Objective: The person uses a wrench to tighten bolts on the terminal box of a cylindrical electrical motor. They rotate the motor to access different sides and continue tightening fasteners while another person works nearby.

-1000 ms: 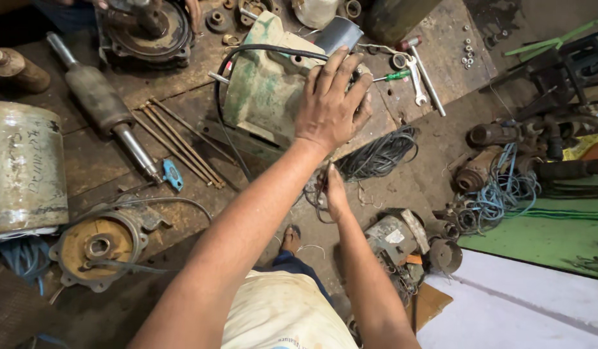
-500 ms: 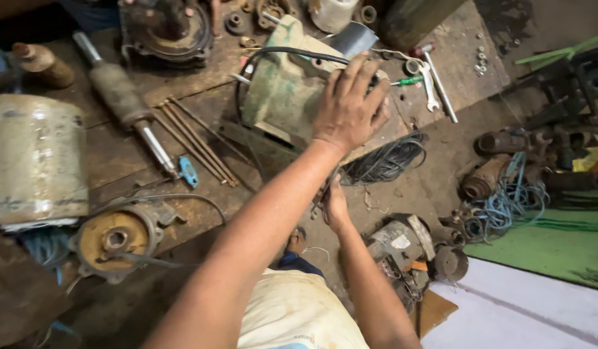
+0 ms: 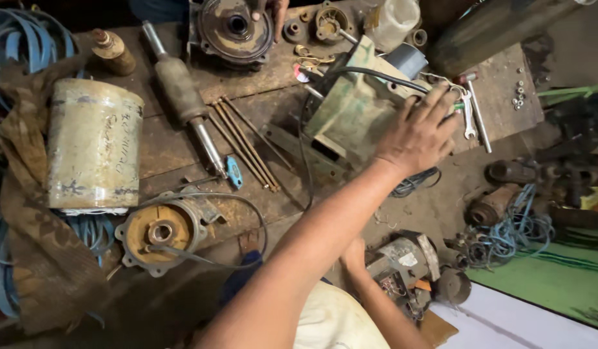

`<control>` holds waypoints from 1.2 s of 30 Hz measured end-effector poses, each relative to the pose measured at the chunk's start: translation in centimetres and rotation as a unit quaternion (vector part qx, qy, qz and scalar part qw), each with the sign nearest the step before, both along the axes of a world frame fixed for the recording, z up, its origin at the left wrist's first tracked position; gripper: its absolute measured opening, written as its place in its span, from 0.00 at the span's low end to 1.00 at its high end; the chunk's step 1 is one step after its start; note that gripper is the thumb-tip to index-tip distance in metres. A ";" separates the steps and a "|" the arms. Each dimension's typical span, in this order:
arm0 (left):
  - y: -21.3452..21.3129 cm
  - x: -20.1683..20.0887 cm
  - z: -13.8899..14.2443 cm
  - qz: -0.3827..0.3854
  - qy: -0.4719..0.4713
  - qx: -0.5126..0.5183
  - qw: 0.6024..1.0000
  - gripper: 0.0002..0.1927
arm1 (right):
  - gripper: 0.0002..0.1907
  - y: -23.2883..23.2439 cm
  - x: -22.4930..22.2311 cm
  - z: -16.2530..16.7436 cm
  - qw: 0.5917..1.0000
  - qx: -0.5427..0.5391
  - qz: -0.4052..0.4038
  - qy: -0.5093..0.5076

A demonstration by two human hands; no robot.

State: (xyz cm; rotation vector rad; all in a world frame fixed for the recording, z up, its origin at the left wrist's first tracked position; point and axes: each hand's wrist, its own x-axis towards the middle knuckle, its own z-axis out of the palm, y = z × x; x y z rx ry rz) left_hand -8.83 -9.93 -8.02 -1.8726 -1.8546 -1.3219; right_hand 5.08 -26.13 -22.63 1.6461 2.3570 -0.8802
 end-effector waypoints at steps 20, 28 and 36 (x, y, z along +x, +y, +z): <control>0.5 0.9 0.3 0.010 0.059 -0.050 0.997 0.14 | 0.13 4.5 1.6 6.6 0.726 -0.279 -0.456 0.434; 1.4 3.0 1.0 -0.014 0.043 0.000 0.999 0.22 | 0.21 5.3 6.1 6.1 0.625 -0.239 -0.513 0.538; 1.0 4.4 2.6 -0.002 0.055 0.014 0.998 0.13 | 0.29 6.5 9.6 3.5 0.926 0.192 -0.176 0.274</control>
